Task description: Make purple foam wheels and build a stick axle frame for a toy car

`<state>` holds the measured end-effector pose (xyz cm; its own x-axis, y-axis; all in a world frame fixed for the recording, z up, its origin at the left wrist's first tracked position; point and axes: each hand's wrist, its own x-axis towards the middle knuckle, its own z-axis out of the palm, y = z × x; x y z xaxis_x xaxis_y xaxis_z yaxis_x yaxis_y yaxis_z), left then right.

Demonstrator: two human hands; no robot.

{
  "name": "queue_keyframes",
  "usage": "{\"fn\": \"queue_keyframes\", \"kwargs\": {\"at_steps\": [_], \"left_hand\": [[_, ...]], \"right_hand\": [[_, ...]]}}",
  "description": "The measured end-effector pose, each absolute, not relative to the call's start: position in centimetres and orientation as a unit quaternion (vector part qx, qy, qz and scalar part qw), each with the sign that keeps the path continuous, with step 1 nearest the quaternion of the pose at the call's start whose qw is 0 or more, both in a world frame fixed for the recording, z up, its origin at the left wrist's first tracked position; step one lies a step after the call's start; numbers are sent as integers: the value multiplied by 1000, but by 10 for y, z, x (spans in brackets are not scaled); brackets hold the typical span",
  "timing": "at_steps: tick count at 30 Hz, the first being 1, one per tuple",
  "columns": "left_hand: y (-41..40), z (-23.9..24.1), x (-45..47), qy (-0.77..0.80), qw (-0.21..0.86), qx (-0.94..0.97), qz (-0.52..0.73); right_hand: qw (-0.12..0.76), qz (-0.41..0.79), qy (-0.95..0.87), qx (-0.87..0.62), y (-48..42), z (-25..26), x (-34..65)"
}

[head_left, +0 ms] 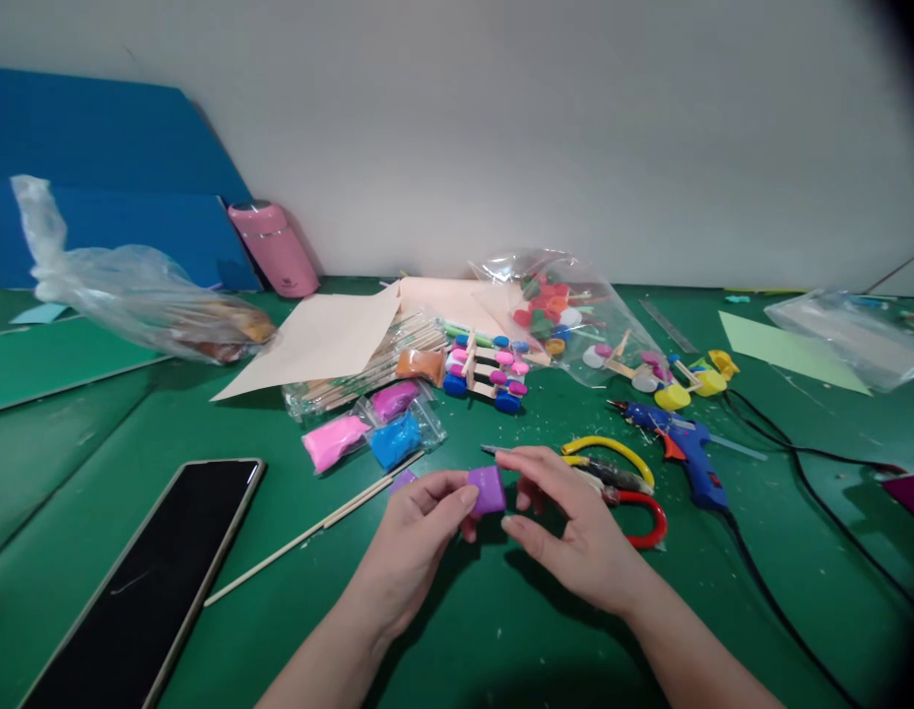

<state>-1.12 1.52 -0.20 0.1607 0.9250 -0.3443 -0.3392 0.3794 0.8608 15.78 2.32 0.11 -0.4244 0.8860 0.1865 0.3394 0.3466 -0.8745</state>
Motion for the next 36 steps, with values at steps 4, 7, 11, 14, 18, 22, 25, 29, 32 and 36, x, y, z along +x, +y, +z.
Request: {"fn": "queue_keyframes", "kwargs": {"at_steps": [4, 7, 11, 14, 18, 22, 25, 29, 32, 36], "left_hand": [[13, -3, -11, 470, 673, 363, 440], [11, -3, -11, 490, 617, 437, 432], [10, -3, -11, 487, 467, 593, 440], [10, -2, -12, 467, 380, 680, 419], [10, -3, -14, 454, 345, 721, 394], [9, -6, -14, 455, 331, 729, 391], [9, -6, -14, 454, 318, 733, 394], [9, -5, -14, 451, 302, 743, 391], [9, -3, -14, 452, 294, 747, 389], [10, -4, -13, 452, 291, 748, 389]], "right_hand": [[346, 393, -746, -412, 22, 2, 156], [344, 402, -732, -429, 22, 2, 158], [334, 441, -707, -441, 23, 0, 164], [328, 445, -710, -435, 24, -1, 167], [322, 418, -734, -428, 26, -1, 167], [336, 392, -743, -425, 27, -2, 167], [339, 385, -746, -425, 27, -2, 168], [344, 384, -747, -421, 26, -2, 167], [349, 379, -747, -419, 26, -3, 167], [352, 383, -745, -418, 26, -3, 167]]}}
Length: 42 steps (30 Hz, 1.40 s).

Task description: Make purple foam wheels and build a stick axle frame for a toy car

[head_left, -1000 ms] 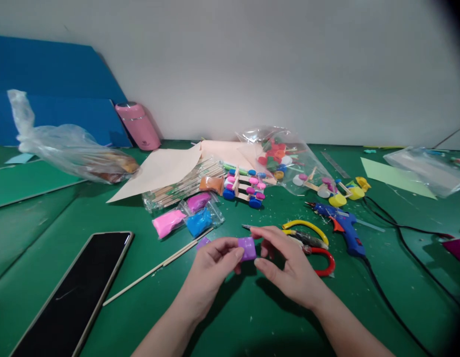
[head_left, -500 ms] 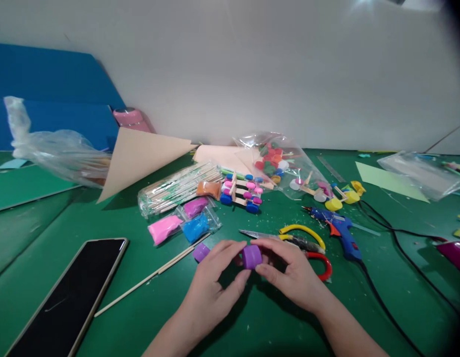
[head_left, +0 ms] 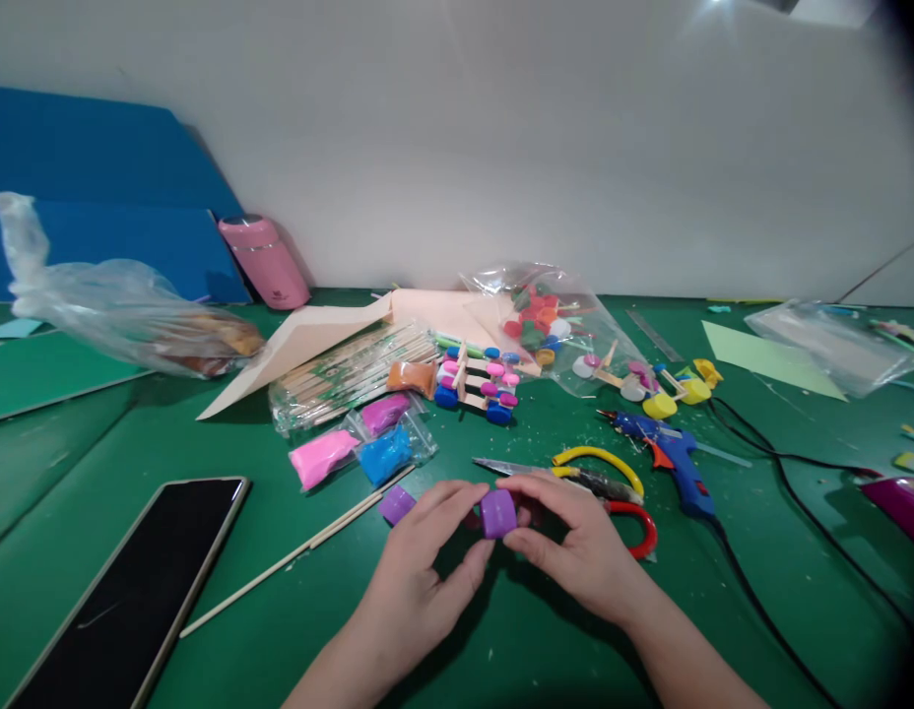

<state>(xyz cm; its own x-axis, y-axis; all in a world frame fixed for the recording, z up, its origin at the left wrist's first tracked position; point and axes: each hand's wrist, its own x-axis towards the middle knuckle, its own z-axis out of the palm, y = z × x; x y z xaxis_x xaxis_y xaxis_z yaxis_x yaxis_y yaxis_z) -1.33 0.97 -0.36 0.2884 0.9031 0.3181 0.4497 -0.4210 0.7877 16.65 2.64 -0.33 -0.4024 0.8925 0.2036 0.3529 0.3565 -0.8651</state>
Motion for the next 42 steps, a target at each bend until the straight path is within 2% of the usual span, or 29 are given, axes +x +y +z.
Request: {"fn": "queue_keyframes", "kwargs": {"at_steps": [16, 19, 24, 29, 32, 36, 42], "left_hand": [[9, -6, -13, 439, 282, 751, 405], [6, -7, -14, 463, 329, 718, 403], [5, -5, -14, 472, 479, 607, 424], [8, -8, -14, 470, 525, 576, 414], [8, -9, -14, 460, 510, 591, 422], [7, -8, -15, 457, 430, 660, 414], [8, -6, -16, 440, 342, 729, 397]], "right_hand": [[348, 405, -733, -421, 26, -3, 168], [362, 397, -734, -417, 26, -4, 170], [373, 325, -772, -398, 26, -5, 169], [373, 311, -792, -369, 25, -6, 167], [367, 324, -781, -389, 24, -3, 168], [350, 359, -759, -417, 22, 0, 171], [349, 318, -781, -408, 23, -4, 173]]}}
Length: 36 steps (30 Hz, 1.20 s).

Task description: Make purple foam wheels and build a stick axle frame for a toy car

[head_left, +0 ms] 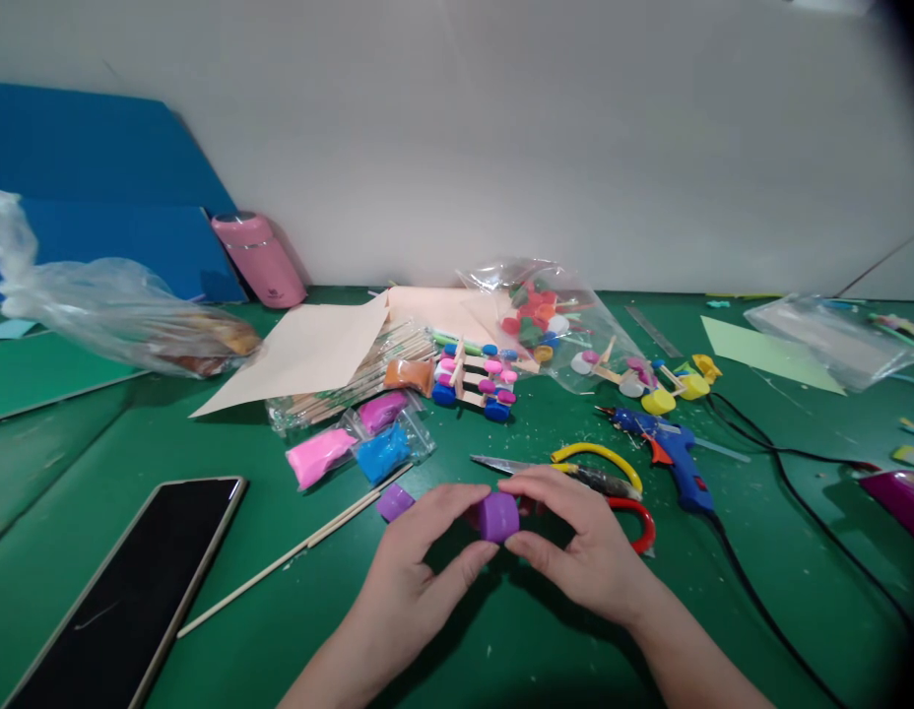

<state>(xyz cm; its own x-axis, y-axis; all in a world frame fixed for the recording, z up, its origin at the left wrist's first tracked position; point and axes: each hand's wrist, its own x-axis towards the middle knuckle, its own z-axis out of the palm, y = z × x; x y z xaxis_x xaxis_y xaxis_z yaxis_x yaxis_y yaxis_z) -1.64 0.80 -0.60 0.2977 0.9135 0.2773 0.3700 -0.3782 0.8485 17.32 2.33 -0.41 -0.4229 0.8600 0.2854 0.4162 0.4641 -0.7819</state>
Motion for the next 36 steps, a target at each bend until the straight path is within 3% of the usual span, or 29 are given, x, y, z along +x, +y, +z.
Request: {"fn": "queue_keyframes", "kwargs": {"at_steps": [9, 19, 23, 30, 36], "left_hand": [[8, -7, -17, 420, 287, 760, 406], [9, -6, -15, 444, 317, 736, 400], [10, -3, -14, 467, 380, 690, 402], [13, -2, -12, 474, 600, 481, 430], [12, -3, -11, 451, 659, 439, 411]], "right_hand": [[350, 301, -790, -403, 24, -5, 173], [353, 297, -790, -404, 26, -5, 173], [354, 305, -785, -407, 24, -4, 172], [334, 318, -781, -421, 23, -3, 169], [351, 323, -779, -407, 26, -5, 167]]}}
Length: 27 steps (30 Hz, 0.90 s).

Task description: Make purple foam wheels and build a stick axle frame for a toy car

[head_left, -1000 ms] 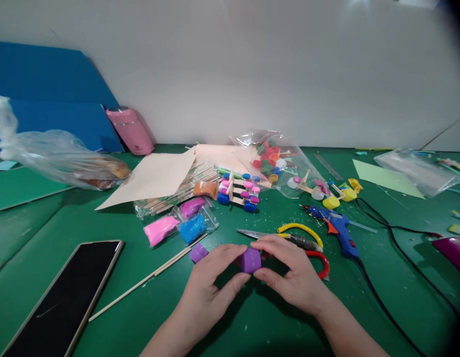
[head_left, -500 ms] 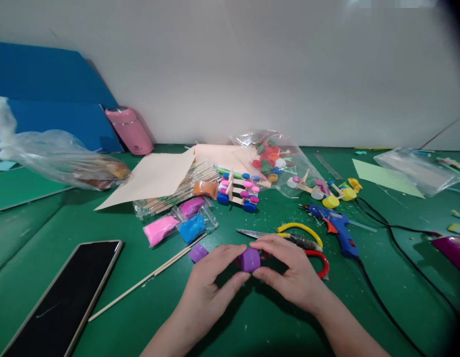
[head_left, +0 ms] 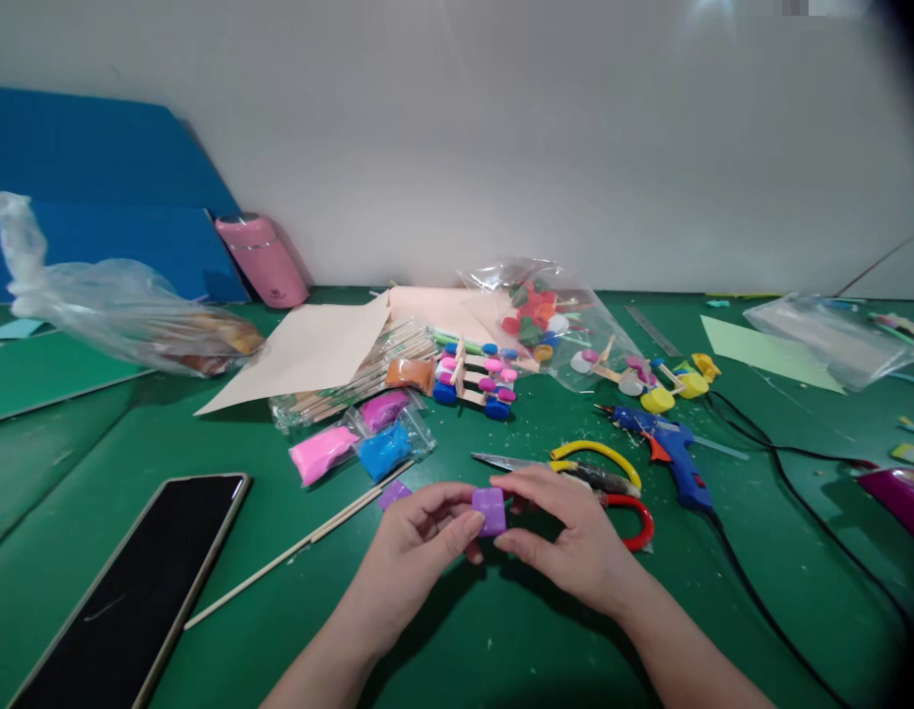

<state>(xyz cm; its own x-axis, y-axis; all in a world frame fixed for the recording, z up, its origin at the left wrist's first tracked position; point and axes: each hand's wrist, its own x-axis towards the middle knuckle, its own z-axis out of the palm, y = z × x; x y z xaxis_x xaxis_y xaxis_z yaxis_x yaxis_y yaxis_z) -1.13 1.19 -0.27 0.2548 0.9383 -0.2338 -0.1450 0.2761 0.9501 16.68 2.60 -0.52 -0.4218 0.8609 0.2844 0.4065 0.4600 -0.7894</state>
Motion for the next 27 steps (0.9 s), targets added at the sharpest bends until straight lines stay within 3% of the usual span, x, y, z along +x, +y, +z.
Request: {"fn": "queue_keyframes", "kwargs": {"at_steps": [27], "left_hand": [[9, -5, -8, 443, 672, 422, 416]], "right_hand": [[330, 315, -784, -421, 22, -7, 164]]}}
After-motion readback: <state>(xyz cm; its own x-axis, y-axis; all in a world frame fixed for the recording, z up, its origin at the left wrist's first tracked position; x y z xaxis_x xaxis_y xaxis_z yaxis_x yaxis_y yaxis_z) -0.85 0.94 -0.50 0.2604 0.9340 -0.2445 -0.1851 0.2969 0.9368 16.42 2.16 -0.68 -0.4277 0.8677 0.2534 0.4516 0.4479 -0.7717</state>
